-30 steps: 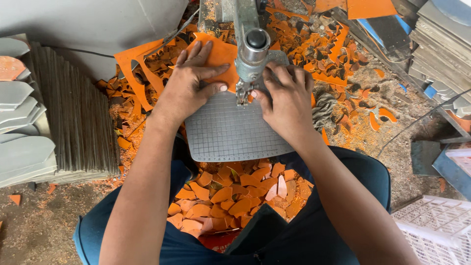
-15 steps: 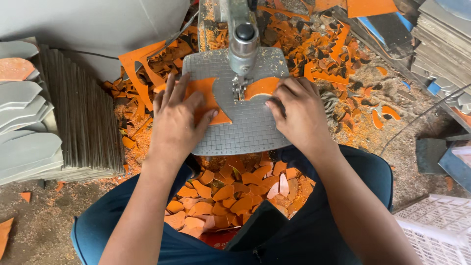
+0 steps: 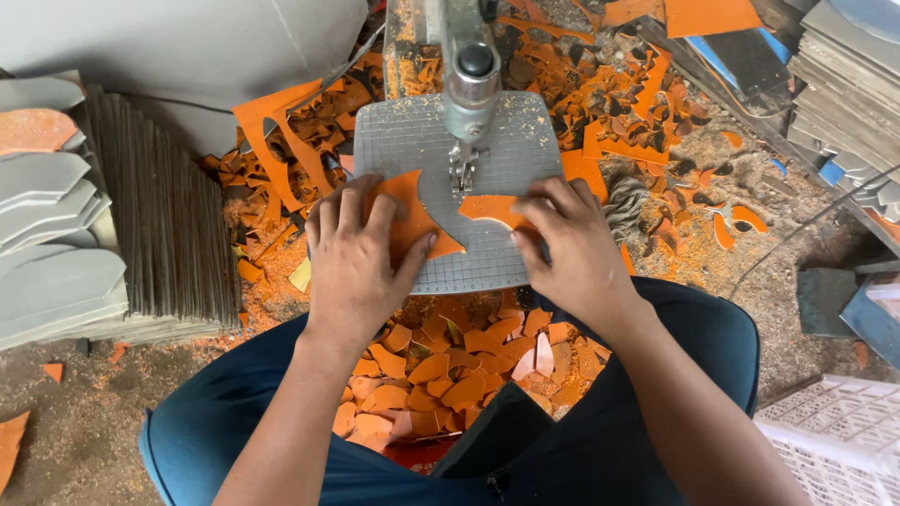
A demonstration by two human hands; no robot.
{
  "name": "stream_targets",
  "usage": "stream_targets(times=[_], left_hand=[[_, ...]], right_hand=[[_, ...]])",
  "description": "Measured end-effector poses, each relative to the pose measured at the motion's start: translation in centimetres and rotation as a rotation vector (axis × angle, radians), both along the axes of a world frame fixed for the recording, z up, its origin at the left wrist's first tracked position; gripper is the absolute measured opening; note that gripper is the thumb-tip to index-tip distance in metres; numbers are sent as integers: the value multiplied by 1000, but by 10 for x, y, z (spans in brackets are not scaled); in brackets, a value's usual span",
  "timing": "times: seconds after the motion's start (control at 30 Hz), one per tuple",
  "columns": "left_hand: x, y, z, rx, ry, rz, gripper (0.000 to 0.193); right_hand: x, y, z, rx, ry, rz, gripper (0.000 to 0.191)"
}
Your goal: The person uses a vertical cutting machine to cut orange rubber sheets into curved shapes. They guide the material under the blade with both hands, rotating the sheet to follow the cutting path, and discard the offcuts into a pile below.
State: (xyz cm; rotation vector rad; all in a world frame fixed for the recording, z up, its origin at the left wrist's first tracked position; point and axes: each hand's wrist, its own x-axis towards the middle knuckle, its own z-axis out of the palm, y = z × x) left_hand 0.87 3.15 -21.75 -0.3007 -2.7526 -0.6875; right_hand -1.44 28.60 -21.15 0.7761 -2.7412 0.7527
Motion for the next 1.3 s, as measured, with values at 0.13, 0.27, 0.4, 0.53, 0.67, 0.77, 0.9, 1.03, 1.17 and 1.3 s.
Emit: stream_targets(times=[0.13,0.27,0.4,0.53,0.67,0.77,0.9,1.03,1.17,1.3], left_hand=[[0,-1,-1,-17,16,-9,43],[0,-1,-2,-23,16,-5,45],[-1,-1,-5,-29,10,-2,44],[-1,-1,-9,-35,11,-6,44],[-1,-1,-9,-33,11,-5,44],[0,-1,-8,-26,6,-4,44],[0,2,-7,-20,15,-5,44],[0,2,-8,-17,8,-1,43],[0,3,-8,-19,6,2,43],[0,4,-9,-18,13,0,43]], right_hand=[[0,-8,-2,-2,19,2,31],[-4,-10,-5,-23,23,5,29],[-8,-12,-11,-46,18,-3,28],[-10,-12,-15,-33,29,-13,29],[-14,-11,-16,-35,28,-20,31],[-17,-10,-16,-51,34,-10,31],[-19,-7,-16,-41,47,-10,32],[-21,-8,-17,-50,37,-8,32],[-23,-6,-17,-50,41,-10,32],[-25,-3,-17,-82,48,7,31]])
